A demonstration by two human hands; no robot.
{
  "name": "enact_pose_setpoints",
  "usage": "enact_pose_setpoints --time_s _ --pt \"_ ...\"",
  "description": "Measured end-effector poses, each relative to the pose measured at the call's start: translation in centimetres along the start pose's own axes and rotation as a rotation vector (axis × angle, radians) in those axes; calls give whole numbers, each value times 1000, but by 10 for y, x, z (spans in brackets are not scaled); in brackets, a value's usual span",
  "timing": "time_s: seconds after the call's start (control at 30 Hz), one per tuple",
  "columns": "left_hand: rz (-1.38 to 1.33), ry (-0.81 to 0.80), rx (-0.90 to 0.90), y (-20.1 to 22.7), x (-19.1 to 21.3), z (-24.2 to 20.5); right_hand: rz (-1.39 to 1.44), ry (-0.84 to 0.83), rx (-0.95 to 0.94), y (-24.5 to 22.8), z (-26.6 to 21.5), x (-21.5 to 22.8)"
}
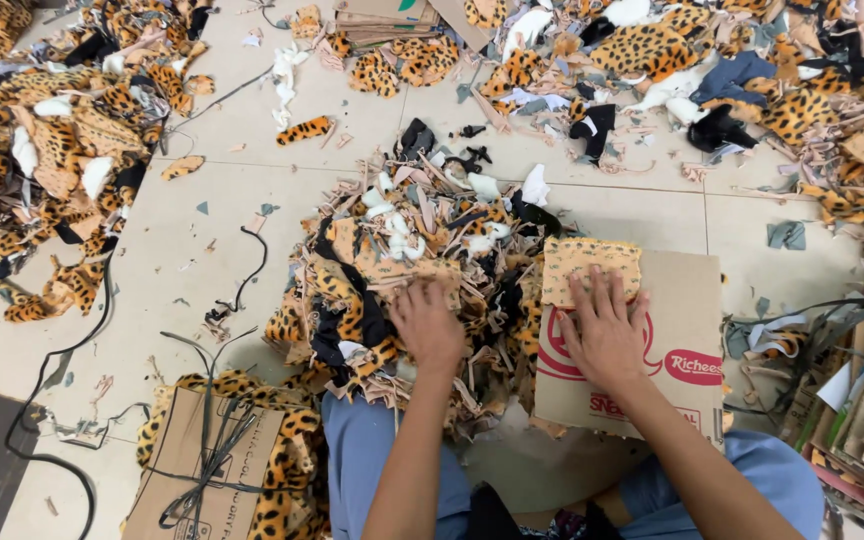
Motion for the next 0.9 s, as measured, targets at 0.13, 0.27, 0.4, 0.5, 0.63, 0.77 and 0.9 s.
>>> enact_pose_setpoints --time_s 0.13,0.27,0.4,0.5,0.63,0.77,0.9 --pt "-143 -64 14 -35 -16 -4 -82 300 152 -47 3 10" --pt "-467 23 -24 -11 46 -22 822 -43 121 -93 9 10" --pt "-877 57 -10 -3 83 -37 1133 -347 120 -138 -6 78" --pt "-1314 -46 55 -6 121 -28 1277 -392 250 -133 -5 69" --pt "-1590 -170 158 -20 125 -6 1444 -507 203 -111 2 44" --pt "-1740 -256 339 -26 75 6 1668 -492 102 -60 6 -29" --pt "-1907 -416 517 37 84 -4 1765 -311 -215 11 -16 -49"
Point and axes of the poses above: each hand's wrist, its own z-axis towards the middle knuckle, its own x-axis out of the back of the hand, y = z × x, the point moved 2 cm from there along z, towards the middle knuckle, and after that the axes turned 10 degrees about -y, right-handed, at the moved point
